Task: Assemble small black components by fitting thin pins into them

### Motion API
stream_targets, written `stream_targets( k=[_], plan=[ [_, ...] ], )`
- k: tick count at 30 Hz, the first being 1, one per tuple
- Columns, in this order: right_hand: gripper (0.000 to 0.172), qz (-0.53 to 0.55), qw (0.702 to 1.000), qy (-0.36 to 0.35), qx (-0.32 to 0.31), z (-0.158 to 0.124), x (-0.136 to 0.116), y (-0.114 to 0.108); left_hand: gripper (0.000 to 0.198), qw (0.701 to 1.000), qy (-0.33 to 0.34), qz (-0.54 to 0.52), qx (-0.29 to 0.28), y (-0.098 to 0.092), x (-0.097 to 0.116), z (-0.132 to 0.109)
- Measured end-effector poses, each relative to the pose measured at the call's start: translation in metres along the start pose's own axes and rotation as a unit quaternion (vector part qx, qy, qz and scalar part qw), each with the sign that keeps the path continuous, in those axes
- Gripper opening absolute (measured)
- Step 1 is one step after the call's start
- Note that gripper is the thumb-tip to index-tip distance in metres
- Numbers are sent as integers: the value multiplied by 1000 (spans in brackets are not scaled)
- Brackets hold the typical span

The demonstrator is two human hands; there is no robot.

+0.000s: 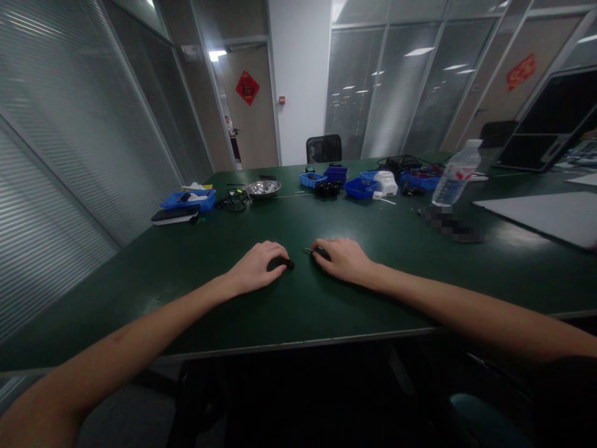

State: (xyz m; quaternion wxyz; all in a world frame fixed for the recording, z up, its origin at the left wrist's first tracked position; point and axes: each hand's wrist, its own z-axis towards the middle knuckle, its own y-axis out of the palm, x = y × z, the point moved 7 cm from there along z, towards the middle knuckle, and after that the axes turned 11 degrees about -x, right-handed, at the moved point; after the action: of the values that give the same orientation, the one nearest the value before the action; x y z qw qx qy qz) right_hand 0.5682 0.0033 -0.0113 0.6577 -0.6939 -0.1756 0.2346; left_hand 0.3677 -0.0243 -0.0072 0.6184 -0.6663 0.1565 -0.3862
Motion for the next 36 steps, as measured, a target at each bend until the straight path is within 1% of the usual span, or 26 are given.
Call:
stream_targets(
  k=[2, 4, 6, 8, 11, 13, 14, 16, 17, 19, 20, 22, 25, 28, 32, 36],
  plan=[
    [34, 0, 1000, 1, 1, 0, 0, -1, 31, 1000, -17, 5, -7, -5, -16, -2],
    [34, 2, 1000, 4, -2, 0, -1, -1, 34, 999, -45, 16, -13, -13, -38, -6],
    [34, 7, 1000, 3, -5, 0, -1, -1, 37, 996, -85, 30, -21, -24, -70, -15],
    [34, 9, 1000, 1, -3, 0, -1, -1, 42, 989, -137, 44, -32, -37, -110, -30],
    [34, 8, 1000, 1, 2, 0, -1, -1, 46, 967, -243, 75, -28, -64, -180, -68],
    [35, 9, 1000, 0, 1, 0, 0, -1, 45, 939, -327, 105, -11, -85, -226, -103],
    [35, 9, 1000, -1, 0, 0, 0, 0, 43, 926, -360, 110, -6, -93, -246, -121],
    [35, 9, 1000, -2, -1, 0, 0, 0, 38, 901, -418, 113, -6, -106, -277, -156],
    [34, 8, 1000, -2, -2, 0, 0, 0, 35, 887, -446, 117, 1, -112, -287, -171],
    [34, 6, 1000, 1, -3, 0, 0, -1, 31, 865, -487, 120, 22, -121, -298, -195],
    [34, 6, 1000, 1, -5, -1, -1, -2, 31, 856, -502, 119, 34, -125, -298, -202],
    [34, 7, 1000, 1, -6, -1, -1, -3, 34, 846, -518, 114, 56, -130, -294, -209],
    [34, 12, 1000, 0, -9, -2, -2, -4, 38, 843, -522, 108, 72, -134, -285, -206],
    [34, 17, 1000, -3, -7, -2, -2, -4, 33, 847, -518, 99, 65, -133, -281, -200],
    [34, 21, 1000, -8, -3, -2, -1, -4, 21, 850, -512, 108, 60, -132, -286, -198],
    [35, 27, 1000, -10, -3, -2, -1, -4, 22, 864, -486, 122, 46, -130, -298, -199]
  ],
)
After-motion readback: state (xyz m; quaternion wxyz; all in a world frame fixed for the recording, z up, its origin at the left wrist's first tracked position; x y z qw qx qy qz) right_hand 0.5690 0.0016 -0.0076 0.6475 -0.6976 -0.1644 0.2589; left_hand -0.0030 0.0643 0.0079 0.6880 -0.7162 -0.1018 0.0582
